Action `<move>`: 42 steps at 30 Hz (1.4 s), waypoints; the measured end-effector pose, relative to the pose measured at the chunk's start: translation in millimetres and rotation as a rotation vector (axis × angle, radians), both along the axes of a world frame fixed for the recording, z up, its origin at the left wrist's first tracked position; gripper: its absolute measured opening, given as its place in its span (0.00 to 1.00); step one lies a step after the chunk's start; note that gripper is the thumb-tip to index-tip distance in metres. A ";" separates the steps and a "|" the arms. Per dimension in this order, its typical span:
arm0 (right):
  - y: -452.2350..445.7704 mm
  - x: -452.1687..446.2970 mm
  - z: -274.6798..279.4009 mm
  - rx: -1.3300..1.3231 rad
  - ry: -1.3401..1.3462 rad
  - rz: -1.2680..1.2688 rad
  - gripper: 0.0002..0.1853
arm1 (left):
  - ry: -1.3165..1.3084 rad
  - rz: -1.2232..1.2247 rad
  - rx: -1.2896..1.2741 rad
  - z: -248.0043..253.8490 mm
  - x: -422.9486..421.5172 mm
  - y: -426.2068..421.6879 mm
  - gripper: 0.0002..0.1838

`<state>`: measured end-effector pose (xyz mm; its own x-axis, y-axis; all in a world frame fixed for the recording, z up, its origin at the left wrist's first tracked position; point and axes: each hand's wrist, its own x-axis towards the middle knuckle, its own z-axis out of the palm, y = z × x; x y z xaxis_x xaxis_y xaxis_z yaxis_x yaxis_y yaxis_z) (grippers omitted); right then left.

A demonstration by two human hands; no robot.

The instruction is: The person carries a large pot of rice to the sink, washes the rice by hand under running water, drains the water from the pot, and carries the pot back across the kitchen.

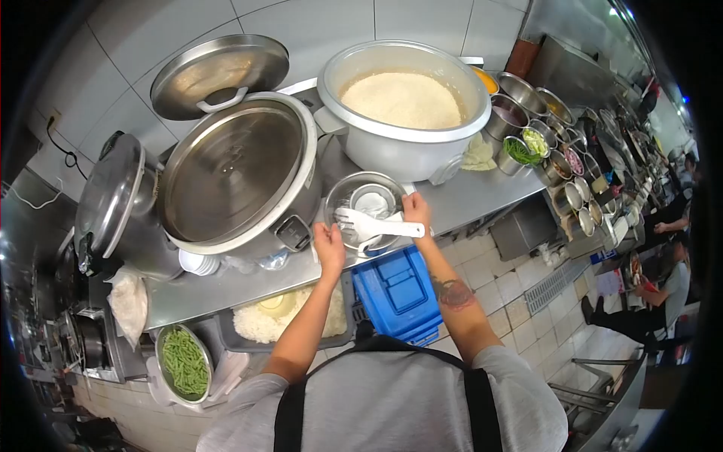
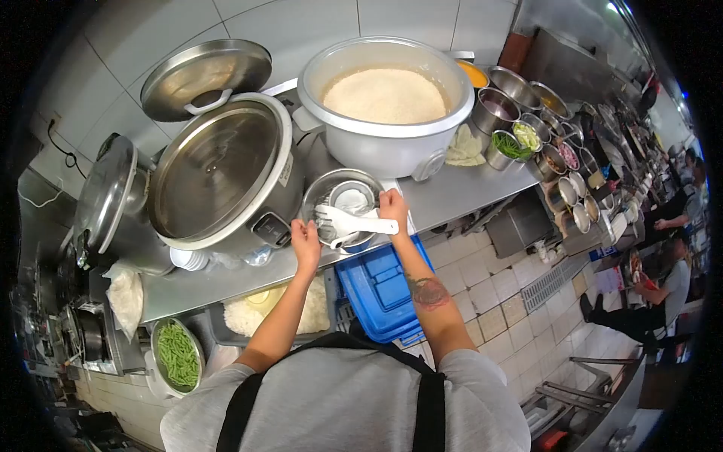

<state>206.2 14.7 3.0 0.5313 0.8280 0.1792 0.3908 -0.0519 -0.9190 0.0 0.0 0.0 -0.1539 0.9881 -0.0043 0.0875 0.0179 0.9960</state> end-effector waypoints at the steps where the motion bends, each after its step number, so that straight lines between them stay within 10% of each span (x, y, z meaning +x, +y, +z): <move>1: -8.4 3.8 -2.6 -0.029 0.000 0.021 0.16 | 0.015 0.062 0.108 -0.7 4.4 -11.2 0.11; 15: -5.6 28.0 4.6 0.106 -0.021 0.364 0.13 | 0.050 0.215 0.311 3.7 11.7 3.1 0.11; 17: -14.5 54.7 9.4 -0.258 0.562 0.715 0.09 | -0.016 0.363 0.289 -19.0 14.0 4.5 0.10; 22: -94.9 167.3 -11.8 -0.480 0.340 0.984 0.10 | -0.065 0.589 -0.056 -40.2 71.0 -118.5 0.10; 26: -109.9 260.9 51.9 -0.668 0.148 1.228 0.10 | -0.112 0.309 -0.331 -63.5 120.5 -234.3 0.07; 42: 129.0 317.1 244.0 0.116 -0.340 0.653 0.13 | -0.049 -0.214 0.099 143.8 197.0 -97.4 0.16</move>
<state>523.3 143.7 246.9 -0.1624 0.9219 0.3516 0.5725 0.3783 -0.7274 197.0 -97.4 143.8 0.0569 0.9941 0.0922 0.0299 -0.0940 0.9951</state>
